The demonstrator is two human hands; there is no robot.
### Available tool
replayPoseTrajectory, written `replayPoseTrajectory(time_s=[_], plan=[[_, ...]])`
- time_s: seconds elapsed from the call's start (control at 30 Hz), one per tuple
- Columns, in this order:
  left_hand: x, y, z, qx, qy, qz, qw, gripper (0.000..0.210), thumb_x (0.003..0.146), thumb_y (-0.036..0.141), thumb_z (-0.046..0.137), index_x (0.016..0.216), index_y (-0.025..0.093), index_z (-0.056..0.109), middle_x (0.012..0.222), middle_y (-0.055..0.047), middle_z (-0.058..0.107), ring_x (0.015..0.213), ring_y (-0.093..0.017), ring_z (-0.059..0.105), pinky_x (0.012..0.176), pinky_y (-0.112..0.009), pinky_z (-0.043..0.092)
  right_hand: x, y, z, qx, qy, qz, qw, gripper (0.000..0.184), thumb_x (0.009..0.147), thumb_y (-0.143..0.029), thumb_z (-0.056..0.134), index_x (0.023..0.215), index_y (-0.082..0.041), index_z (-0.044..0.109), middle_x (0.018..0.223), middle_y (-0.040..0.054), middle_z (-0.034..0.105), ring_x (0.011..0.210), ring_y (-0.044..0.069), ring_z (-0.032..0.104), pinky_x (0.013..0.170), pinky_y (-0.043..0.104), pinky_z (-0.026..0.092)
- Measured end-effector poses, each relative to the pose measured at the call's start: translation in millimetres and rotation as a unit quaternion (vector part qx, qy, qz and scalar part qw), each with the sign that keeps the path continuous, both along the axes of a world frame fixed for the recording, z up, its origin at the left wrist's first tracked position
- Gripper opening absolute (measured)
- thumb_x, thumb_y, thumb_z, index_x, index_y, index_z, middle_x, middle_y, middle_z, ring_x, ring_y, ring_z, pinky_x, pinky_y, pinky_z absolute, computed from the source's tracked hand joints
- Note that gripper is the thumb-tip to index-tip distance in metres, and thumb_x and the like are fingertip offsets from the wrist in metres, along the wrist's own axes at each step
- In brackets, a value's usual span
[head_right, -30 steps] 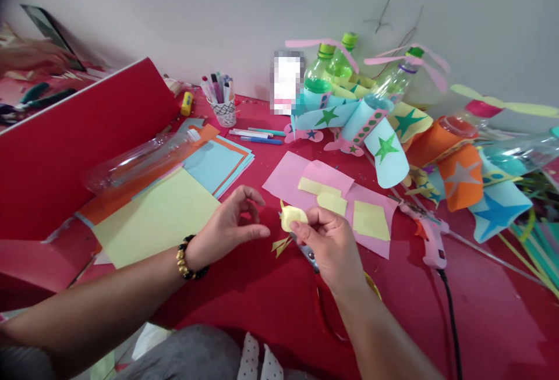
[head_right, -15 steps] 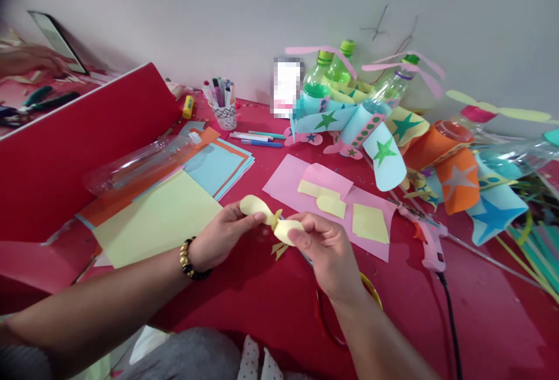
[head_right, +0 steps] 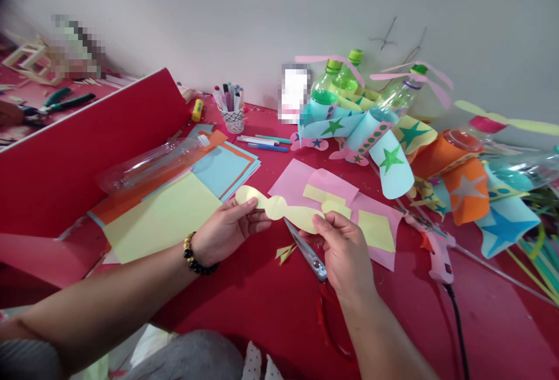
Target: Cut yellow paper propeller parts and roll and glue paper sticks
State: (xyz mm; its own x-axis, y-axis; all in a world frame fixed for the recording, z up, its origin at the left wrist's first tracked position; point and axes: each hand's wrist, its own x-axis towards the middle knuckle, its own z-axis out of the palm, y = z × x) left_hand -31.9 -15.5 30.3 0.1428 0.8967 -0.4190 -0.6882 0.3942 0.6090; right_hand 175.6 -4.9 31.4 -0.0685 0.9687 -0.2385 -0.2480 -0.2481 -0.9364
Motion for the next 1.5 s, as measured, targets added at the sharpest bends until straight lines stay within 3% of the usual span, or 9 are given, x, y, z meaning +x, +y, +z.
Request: replayPoseTrajectory(time_s=[0.17,0.37,0.5,0.6,0.7,0.83,1.17,1.3,1.5], plan=[[-0.9,0.3,-1.2,0.022,0.016,-0.014,1.000,0.012,0.077,0.022,0.067,0.078,0.013,0.060,0.069,-0.004,0.068,0.069,-0.014,0.067,0.073,-0.030,0.056,0.5,3.7,2.5,-0.001,-0.034,0.015,0.999,0.016,0.073,-0.029,0.072,0.070,-0.018,0.063,0.067,0.0012,0.061,0.064,0.017,0.063,0.060,0.030,0.052],[2.9,-4.2,-3.6,0.044,0.083,-0.060,0.994,0.019,0.073,0.028,0.071,0.077,0.012,0.062,0.071,-0.003,0.067,0.068,-0.014,0.066,0.067,-0.027,0.056,0.0,2.4,10.1,0.053,-0.137,0.063,0.987,0.034,0.070,-0.037,0.074,0.097,-0.019,0.064,0.093,0.0070,0.068,0.092,0.022,0.062,0.085,0.034,0.047],[6.6,-8.7,-5.7,0.048,0.099,-0.103,0.989,0.022,0.074,0.031,0.070,0.084,0.013,0.062,0.077,-0.004,0.068,0.071,-0.014,0.065,0.068,-0.028,0.056,-0.7,-0.7,6.6,0.015,-0.137,0.162,0.977,0.037,0.070,-0.035,0.075,0.101,-0.018,0.064,0.092,0.0065,0.068,0.089,0.020,0.063,0.081,0.033,0.049],[6.9,-9.4,-5.5,0.056,0.098,-0.118,0.986,0.024,0.075,0.032,0.069,0.085,0.013,0.061,0.078,-0.004,0.067,0.070,-0.014,0.064,0.069,-0.028,0.056,-2.0,-1.9,5.4,-0.003,-0.126,0.201,0.971,0.029,0.069,-0.034,0.075,0.091,-0.017,0.067,0.079,0.0030,0.068,0.073,0.016,0.062,0.069,0.028,0.050],[5.0,-7.2,-3.2,0.053,0.109,-0.107,0.987,0.023,0.075,0.031,0.069,0.084,0.013,0.058,0.077,-0.004,0.067,0.071,-0.015,0.066,0.068,-0.027,0.055,-1.6,-1.5,6.5,-0.018,-0.125,0.189,0.974,0.020,0.067,-0.033,0.077,0.076,-0.017,0.067,0.066,-0.0004,0.065,0.057,0.010,0.057,0.056,0.022,0.046],[1.0,-2.9,-0.6,0.072,0.113,-0.078,0.988,0.023,0.076,0.031,0.067,0.073,0.015,0.051,0.068,0.001,0.062,0.066,-0.015,0.066,0.062,-0.025,0.054,0.2,0.4,7.7,-0.039,-0.109,0.160,0.980,0.023,0.066,-0.034,0.078,0.073,-0.016,0.066,0.061,0.0005,0.063,0.051,0.010,0.054,0.048,0.021,0.043],[-3.6,1.4,-1.3,0.075,0.120,-0.053,0.988,0.024,0.075,0.034,0.068,0.075,0.016,0.051,0.066,0.003,0.058,0.065,-0.012,0.064,0.060,-0.023,0.053,1.9,4.0,6.3,-0.058,-0.084,0.134,0.986,0.027,0.061,-0.034,0.080,0.072,-0.015,0.065,0.059,-0.0001,0.060,0.050,0.009,0.053,0.046,0.021,0.043],[-3.8,1.7,-1.8,0.073,0.140,-0.088,0.984,0.028,0.076,0.041,0.066,0.082,0.016,0.053,0.073,-0.002,0.063,0.067,-0.015,0.065,0.061,-0.027,0.054,2.3,4.2,3.5,-0.056,-0.084,0.135,0.986,0.027,0.061,-0.033,0.081,0.073,-0.015,0.065,0.060,-0.0003,0.061,0.051,0.010,0.054,0.048,0.021,0.044],[-3.2,0.8,-4.2,0.099,0.190,-0.102,0.972,0.025,0.075,0.035,0.068,0.077,0.013,0.055,0.075,-0.002,0.063,0.059,-0.008,0.059,0.061,-0.021,0.051,0.3,2.2,5.2,-0.052,-0.090,0.155,0.982,0.025,0.062,-0.032,0.080,0.072,-0.016,0.064,0.058,-0.0010,0.062,0.050,0.009,0.053,0.048,0.021,0.042]])
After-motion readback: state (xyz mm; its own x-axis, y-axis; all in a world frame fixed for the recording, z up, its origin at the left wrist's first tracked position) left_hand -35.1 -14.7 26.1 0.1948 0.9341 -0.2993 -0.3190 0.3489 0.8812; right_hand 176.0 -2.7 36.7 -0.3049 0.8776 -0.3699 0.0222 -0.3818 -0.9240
